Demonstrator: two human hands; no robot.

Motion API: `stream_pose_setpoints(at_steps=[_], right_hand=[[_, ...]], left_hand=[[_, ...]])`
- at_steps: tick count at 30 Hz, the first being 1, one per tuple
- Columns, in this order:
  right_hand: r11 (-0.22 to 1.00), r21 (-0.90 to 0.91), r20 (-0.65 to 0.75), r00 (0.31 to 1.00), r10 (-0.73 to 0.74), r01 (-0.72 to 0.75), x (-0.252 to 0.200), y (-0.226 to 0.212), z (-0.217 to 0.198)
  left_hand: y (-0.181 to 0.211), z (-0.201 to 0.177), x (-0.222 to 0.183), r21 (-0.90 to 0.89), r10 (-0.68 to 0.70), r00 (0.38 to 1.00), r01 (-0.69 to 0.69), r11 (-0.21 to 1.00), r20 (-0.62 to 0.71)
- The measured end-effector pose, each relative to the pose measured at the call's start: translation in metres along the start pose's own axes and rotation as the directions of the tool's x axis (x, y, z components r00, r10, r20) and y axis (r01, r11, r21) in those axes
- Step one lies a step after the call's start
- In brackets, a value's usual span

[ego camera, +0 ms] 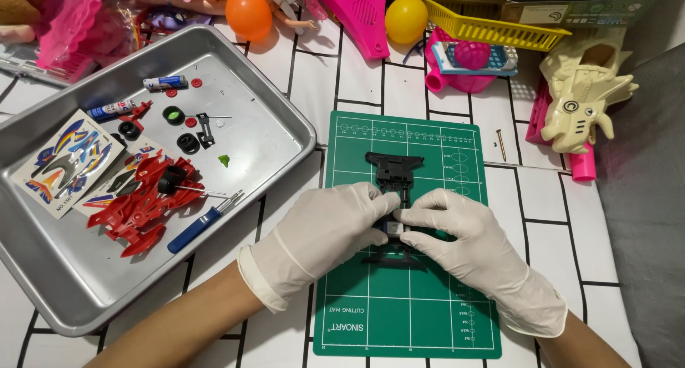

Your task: Assembling a toy car kit by fitting gears, a motor, and other components into the chassis using hands and a small tool.

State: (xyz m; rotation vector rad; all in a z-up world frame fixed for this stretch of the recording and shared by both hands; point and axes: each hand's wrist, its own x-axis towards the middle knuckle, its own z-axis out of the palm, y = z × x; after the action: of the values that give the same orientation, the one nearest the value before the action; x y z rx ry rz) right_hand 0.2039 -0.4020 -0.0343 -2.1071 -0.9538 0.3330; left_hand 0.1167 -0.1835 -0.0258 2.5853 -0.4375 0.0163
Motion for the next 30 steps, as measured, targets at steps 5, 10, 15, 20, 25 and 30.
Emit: stream_pose_setpoints(at_steps=[5,10,15,20,25,30], right_hand=[[0.989,0.136,-0.043,0.997,0.068,-0.061,-0.001,0.003,-0.009],[0.984,0.147,-0.082,0.990,0.112,-0.099,0.003,0.003,-0.018],[0.999,0.034,-0.169,0.985,0.023,-0.017,0.021,-0.007,-0.021],[0.964,-0.262,-0.058,0.996,-0.073,0.055,0.040,-0.002,-0.006],[0.848,-0.525,0.009,0.997,-0.071,0.065,0.043,0.001,0.006],[0.812,-0.575,-0.022,0.991,-0.133,0.096,0.041,0.017,0.017]], left_hand=[[-0.012,0.014,0.000,-0.018,-0.078,0.996,0.079,0.997,0.030],[-0.012,0.018,-0.001,-0.131,-0.200,0.979,0.203,0.970,0.036],[-0.016,0.024,0.001,-0.245,-0.372,0.927,0.370,0.896,0.037],[-0.017,0.028,0.001,-0.311,-0.397,0.916,0.394,0.865,0.054],[-0.012,0.021,0.000,-0.269,-0.413,0.909,0.412,0.870,0.057],[-0.010,0.020,0.001,-0.329,-0.402,0.915,0.388,0.861,0.030]])
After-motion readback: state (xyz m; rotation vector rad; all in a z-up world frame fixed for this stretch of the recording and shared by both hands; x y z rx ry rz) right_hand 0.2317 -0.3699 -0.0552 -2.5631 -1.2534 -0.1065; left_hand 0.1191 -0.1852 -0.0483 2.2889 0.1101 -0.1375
